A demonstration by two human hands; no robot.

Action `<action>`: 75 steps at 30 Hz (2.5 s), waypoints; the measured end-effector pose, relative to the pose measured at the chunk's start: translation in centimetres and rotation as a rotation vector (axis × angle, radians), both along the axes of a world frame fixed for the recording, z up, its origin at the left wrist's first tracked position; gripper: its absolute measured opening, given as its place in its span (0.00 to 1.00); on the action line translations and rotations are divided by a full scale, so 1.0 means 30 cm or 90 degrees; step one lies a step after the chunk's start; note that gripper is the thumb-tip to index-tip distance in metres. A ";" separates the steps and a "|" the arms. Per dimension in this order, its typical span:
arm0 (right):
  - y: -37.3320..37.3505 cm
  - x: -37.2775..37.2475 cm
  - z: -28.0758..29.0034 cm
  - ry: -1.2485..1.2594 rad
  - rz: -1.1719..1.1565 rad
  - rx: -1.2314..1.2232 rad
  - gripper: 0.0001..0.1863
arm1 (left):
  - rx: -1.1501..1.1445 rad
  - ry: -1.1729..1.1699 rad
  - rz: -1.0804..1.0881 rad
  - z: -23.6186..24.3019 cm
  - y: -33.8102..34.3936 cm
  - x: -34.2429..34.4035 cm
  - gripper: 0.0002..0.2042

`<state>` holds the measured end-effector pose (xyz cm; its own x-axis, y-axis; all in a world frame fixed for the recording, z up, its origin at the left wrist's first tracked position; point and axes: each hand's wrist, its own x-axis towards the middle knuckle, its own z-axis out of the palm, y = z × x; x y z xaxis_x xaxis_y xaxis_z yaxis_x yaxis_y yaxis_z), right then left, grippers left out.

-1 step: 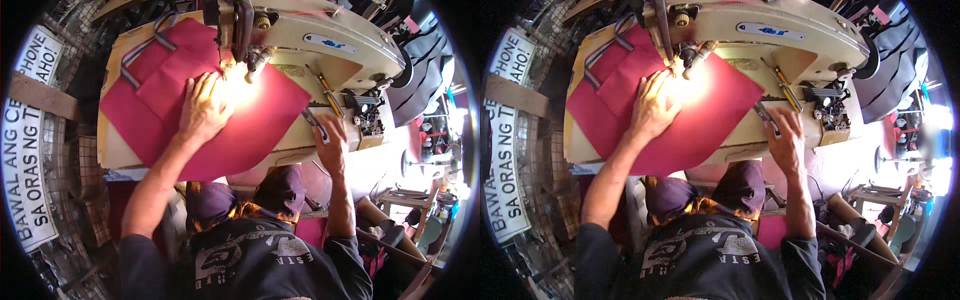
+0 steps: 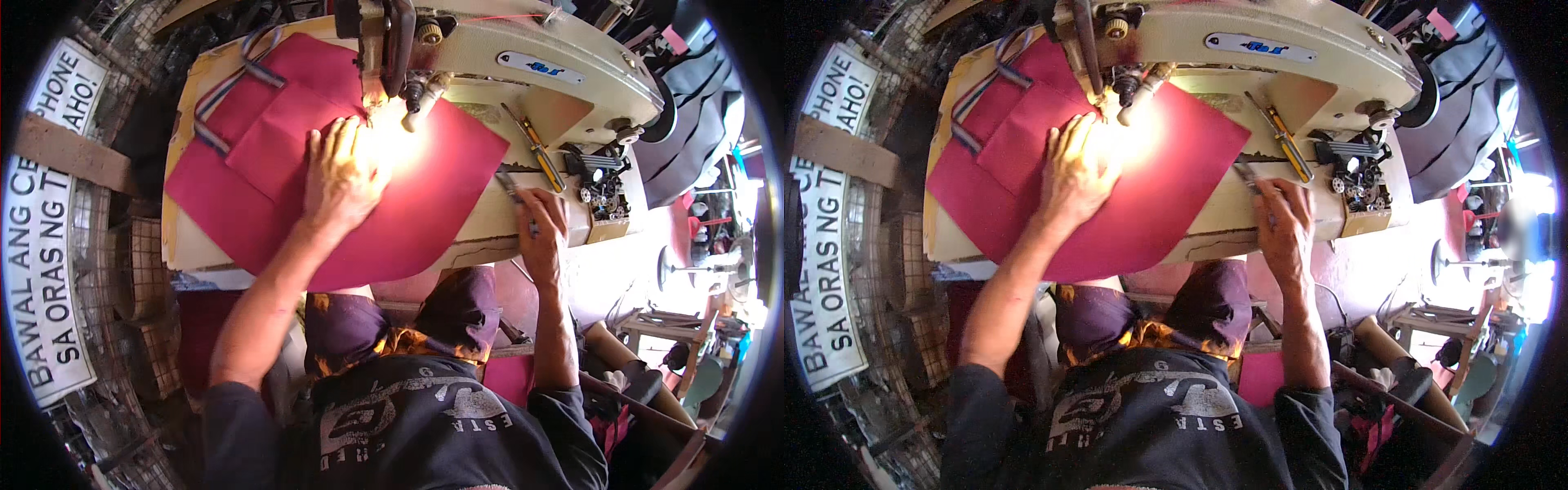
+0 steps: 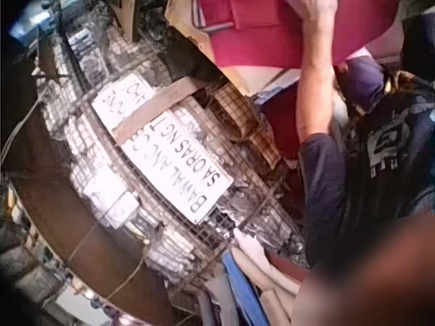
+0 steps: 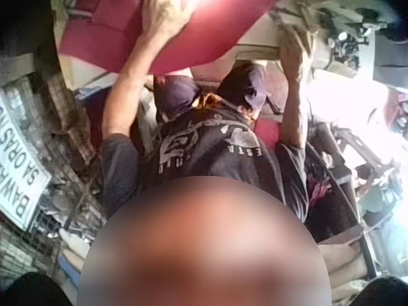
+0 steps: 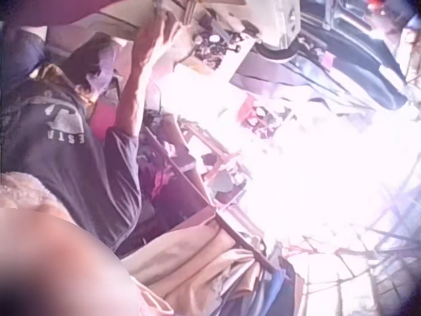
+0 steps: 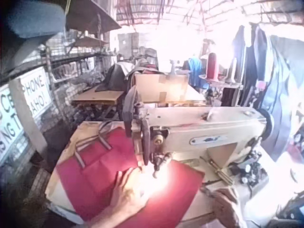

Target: Sewing a pocket and straps onto a pink bag using an industrial sewing machine.

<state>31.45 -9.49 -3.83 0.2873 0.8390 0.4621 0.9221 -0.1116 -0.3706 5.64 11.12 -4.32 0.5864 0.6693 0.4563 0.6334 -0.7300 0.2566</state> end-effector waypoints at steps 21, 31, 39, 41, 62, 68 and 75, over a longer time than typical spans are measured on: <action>-0.044 0.043 -0.045 0.044 -0.217 0.078 0.11 | -0.117 -0.029 -0.137 0.058 -0.007 -0.139 0.16; 0.104 -0.292 0.040 0.024 0.116 0.094 0.14 | -0.026 0.074 -0.133 0.026 -0.043 -0.181 0.21; 0.125 -0.314 -0.009 0.046 0.199 0.089 0.12 | -0.044 -0.007 -0.303 0.099 -0.133 -0.154 0.21; 0.122 -0.310 -0.013 0.045 0.200 0.087 0.12 | -0.125 -0.039 -0.325 0.089 -0.129 -0.148 0.22; 0.433 -0.270 0.055 0.243 0.304 -0.014 0.13 | 0.182 -0.063 -0.064 0.186 -0.023 -0.177 0.18; 0.732 -0.215 -0.101 0.027 0.573 0.258 0.13 | 0.087 -0.124 -0.085 0.257 -0.053 -0.193 0.11; 0.802 -0.220 -0.117 -0.124 0.673 0.362 0.12 | 0.022 -0.161 -0.086 0.267 -0.057 -0.234 0.14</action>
<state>24.84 14.57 -7.35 -0.5316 0.2808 0.7991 0.5051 0.8624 0.0329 -1.37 9.39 3.69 0.5339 0.5738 0.6210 0.4481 -0.8149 0.3677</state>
